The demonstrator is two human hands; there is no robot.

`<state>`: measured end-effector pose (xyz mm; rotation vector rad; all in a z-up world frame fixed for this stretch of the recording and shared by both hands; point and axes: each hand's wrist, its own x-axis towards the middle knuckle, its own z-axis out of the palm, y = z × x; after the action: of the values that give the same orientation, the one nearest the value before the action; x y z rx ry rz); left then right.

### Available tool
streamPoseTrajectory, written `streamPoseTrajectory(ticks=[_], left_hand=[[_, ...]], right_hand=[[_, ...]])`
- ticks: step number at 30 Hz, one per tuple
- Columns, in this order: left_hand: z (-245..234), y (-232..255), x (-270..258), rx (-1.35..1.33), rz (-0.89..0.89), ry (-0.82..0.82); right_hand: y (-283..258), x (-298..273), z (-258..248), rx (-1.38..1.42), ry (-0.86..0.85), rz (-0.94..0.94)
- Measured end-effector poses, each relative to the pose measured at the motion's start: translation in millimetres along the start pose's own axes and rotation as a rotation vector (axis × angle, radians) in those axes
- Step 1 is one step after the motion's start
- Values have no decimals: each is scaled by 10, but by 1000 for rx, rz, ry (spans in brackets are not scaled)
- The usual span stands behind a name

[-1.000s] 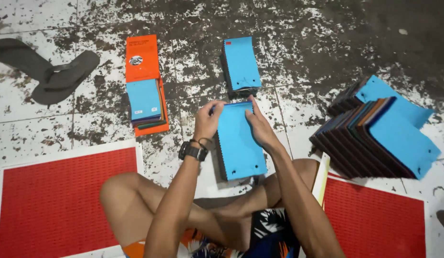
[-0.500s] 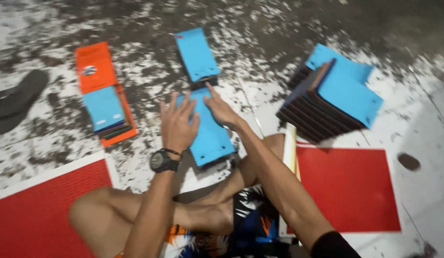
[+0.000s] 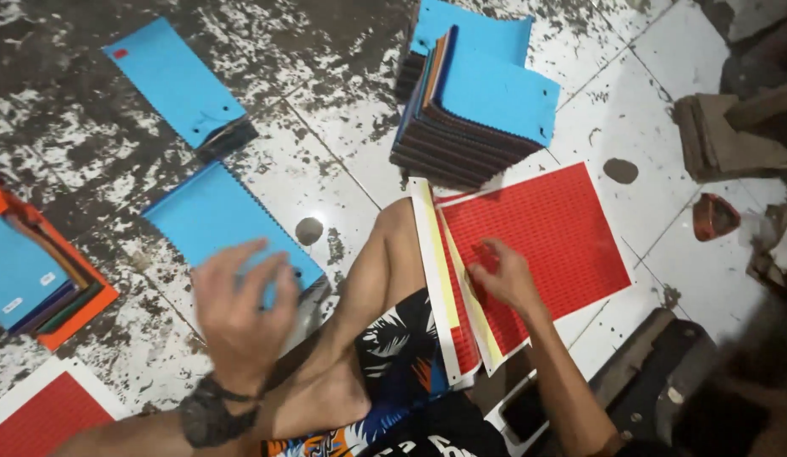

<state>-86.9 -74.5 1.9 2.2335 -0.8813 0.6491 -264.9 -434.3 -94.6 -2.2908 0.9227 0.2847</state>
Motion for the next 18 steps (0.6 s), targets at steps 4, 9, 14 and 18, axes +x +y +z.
streamPoseTrajectory(ticks=[4,9,14,18], left_hand=[[170,646,45,-304,-17,-35],[993,1041,-495,-384,151,-211],[1196,1046,-617,-369,179,-359],[1091,1054,-449,-516,-92,-377]], right_hand=[[-116,-156,40,129,-349,88],[-474,-414,107,505,-289,18],[-421,-481,172,602,-156,-134],[-320,-404,303,449,20,-289]])
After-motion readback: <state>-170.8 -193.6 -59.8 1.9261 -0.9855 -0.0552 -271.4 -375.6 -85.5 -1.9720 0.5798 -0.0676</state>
